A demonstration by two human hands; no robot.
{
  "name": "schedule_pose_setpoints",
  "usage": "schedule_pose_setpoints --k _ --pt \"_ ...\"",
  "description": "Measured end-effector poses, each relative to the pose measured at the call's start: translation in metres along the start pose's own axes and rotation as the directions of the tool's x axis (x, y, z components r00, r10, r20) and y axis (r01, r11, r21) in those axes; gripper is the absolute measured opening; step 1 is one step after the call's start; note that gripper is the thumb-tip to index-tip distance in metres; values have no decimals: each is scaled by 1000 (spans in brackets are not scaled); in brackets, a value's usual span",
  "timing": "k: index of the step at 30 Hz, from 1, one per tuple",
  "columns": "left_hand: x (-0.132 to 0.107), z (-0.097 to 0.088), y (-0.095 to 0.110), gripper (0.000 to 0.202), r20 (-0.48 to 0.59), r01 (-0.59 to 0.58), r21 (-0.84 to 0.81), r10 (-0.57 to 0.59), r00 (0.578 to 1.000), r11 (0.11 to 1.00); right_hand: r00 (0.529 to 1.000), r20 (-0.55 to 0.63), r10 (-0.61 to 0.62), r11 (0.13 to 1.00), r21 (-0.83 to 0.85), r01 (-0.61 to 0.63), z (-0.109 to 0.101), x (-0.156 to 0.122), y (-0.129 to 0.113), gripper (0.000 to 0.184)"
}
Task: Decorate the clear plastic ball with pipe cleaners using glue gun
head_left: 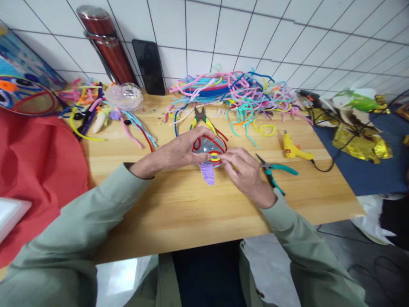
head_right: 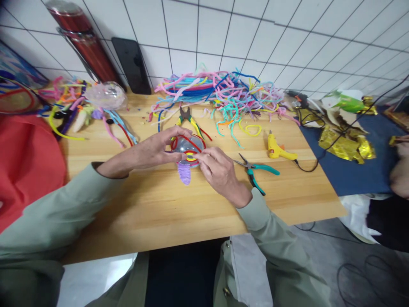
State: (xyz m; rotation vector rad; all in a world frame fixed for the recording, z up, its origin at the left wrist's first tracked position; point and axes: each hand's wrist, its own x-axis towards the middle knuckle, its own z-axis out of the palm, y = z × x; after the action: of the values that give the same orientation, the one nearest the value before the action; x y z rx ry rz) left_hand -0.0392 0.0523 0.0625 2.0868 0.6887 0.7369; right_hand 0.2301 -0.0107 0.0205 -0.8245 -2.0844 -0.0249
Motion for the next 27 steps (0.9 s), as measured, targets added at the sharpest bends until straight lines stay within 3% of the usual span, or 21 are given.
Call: schedule_pose_setpoints --k 27 --pt "-2 -2 0 42 33 28 39 -29 999 999 998 -39 47 998 35 -45 3 6 -6 25"
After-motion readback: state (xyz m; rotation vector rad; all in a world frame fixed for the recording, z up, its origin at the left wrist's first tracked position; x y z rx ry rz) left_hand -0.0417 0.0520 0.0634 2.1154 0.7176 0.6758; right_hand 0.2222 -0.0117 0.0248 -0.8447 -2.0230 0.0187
